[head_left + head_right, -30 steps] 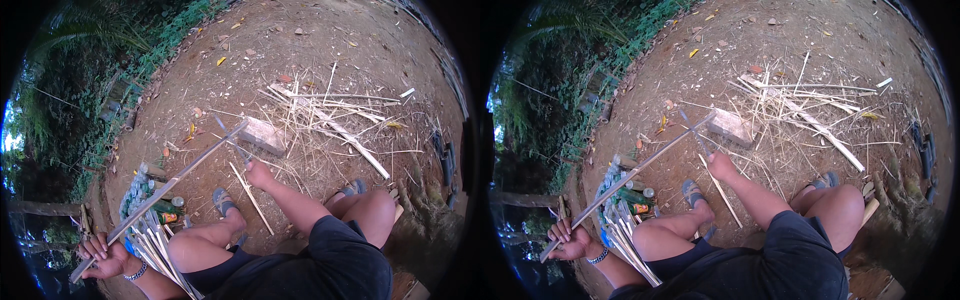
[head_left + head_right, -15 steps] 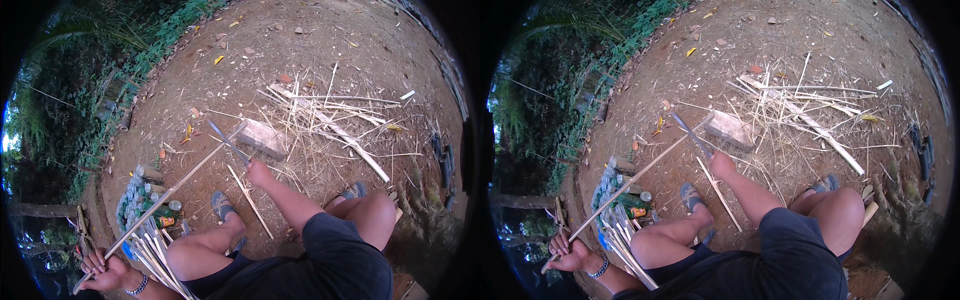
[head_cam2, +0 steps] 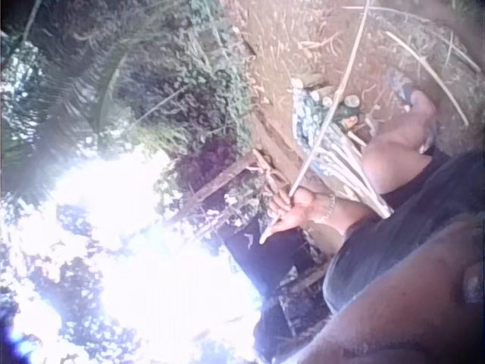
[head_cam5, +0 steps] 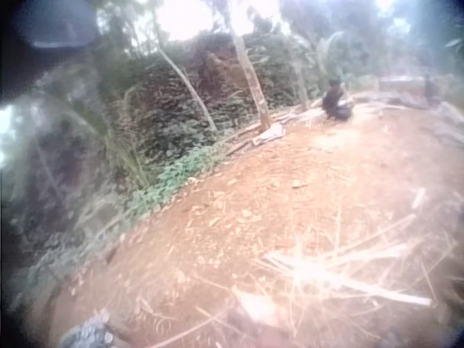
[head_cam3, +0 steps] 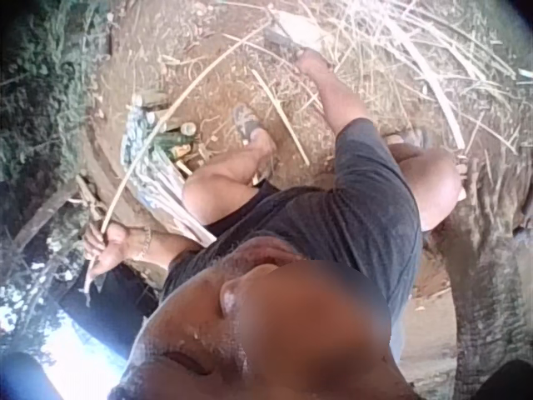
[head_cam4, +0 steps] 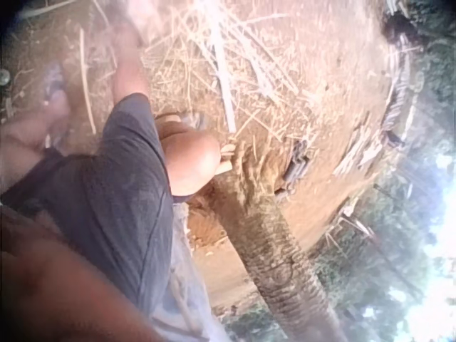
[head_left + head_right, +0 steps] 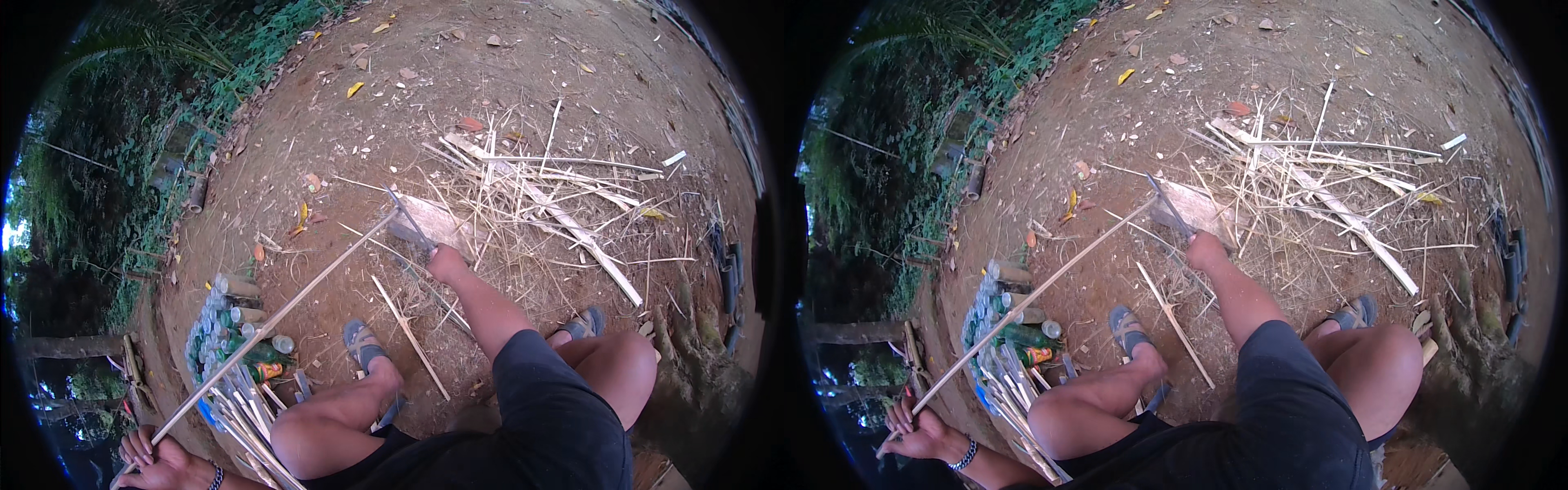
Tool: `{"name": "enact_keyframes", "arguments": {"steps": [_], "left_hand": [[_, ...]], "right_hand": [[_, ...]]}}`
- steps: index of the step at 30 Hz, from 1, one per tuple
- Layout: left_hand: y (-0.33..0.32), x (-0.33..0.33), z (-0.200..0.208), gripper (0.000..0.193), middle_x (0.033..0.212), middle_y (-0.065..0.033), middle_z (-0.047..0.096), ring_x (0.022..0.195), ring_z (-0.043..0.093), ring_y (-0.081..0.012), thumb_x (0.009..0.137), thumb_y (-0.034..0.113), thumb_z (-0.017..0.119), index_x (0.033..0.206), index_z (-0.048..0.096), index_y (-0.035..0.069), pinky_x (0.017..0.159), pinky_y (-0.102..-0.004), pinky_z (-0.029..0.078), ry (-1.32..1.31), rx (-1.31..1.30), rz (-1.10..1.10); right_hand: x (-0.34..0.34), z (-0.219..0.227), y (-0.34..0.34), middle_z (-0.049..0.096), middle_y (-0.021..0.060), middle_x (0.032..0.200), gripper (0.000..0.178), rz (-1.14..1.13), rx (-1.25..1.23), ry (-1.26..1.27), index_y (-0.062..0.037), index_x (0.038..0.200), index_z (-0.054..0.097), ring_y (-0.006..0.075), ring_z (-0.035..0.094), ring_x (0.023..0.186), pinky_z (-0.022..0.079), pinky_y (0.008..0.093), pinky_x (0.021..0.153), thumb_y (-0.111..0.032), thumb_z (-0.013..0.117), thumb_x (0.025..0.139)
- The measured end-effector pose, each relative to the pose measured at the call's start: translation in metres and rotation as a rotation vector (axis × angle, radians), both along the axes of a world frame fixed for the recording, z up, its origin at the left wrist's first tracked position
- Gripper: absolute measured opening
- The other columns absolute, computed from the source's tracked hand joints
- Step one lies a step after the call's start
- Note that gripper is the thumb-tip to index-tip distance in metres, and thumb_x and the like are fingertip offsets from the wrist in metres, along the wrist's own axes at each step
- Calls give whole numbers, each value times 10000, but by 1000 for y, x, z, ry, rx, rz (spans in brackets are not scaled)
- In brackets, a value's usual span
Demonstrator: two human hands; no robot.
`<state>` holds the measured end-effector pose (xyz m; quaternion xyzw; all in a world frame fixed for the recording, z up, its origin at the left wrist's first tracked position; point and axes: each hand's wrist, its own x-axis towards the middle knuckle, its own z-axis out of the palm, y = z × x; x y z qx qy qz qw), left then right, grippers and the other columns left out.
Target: The person uses a long knife to shave down the surface of a long piece of bamboo or wood, holding the material with one hand while drawing the blade toward themselves.
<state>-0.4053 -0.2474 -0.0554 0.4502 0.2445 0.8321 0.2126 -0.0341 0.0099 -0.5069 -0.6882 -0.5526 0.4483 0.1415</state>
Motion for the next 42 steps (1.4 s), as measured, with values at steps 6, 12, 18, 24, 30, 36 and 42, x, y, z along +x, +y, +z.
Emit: {"name": "enact_keyframes", "arguments": {"steps": [6,12,18,24,30,36,42], "left_hand": [[-5,-30,-5,605,585,-25,381,507,378,-130,924,622,429,704,423,59,518,-246,359,-54,-31,60],[-7,-42,-15,659,587,-21,388,490,379,-126,930,678,310,678,402,76,499,-253,348,-99,-43,35],[-10,-59,-32,599,592,-25,397,503,392,-125,939,626,394,698,427,78,528,-258,357,-159,-70,205],[-11,-73,-45,626,588,-19,399,510,406,-134,930,656,368,676,418,86,527,-264,366,-257,-127,271],[-20,-72,-51,610,583,-14,405,541,426,-138,944,635,351,659,399,97,535,-267,399,-310,-171,413],[-19,-61,-52,598,590,-9,421,542,436,-140,953,620,343,656,402,105,529,-255,398,-311,-175,493],[-20,-59,-57,618,573,-12,427,497,422,-124,950,623,361,614,419,108,512,-247,394,-301,-166,474]], "right_hand": [[-11,39,-9,651,228,1055,297,42,73,1,-21,1133,584,366,632,1004,489,467,864,-226,524,926],[-18,45,-1,649,217,1074,294,129,59,-42,-29,1136,586,357,631,1014,487,453,882,-214,529,915],[-14,8,3,647,257,1012,307,-21,0,-16,8,1102,576,404,625,979,491,466,857,-232,503,925],[-12,1,-8,646,257,1017,304,14,22,-34,9,1108,570,408,629,953,494,479,844,-228,501,930],[-59,106,-39,658,205,950,237,247,57,29,-32,1090,549,366,655,897,517,471,787,-207,488,942],[-107,172,-93,656,177,933,171,530,331,203,-97,1054,558,353,650,934,512,484,781,-153,504,902],[-30,77,-25,662,161,963,247,236,21,-39,-61,1159,556,284,665,868,543,412,753,-174,454,965]]}}
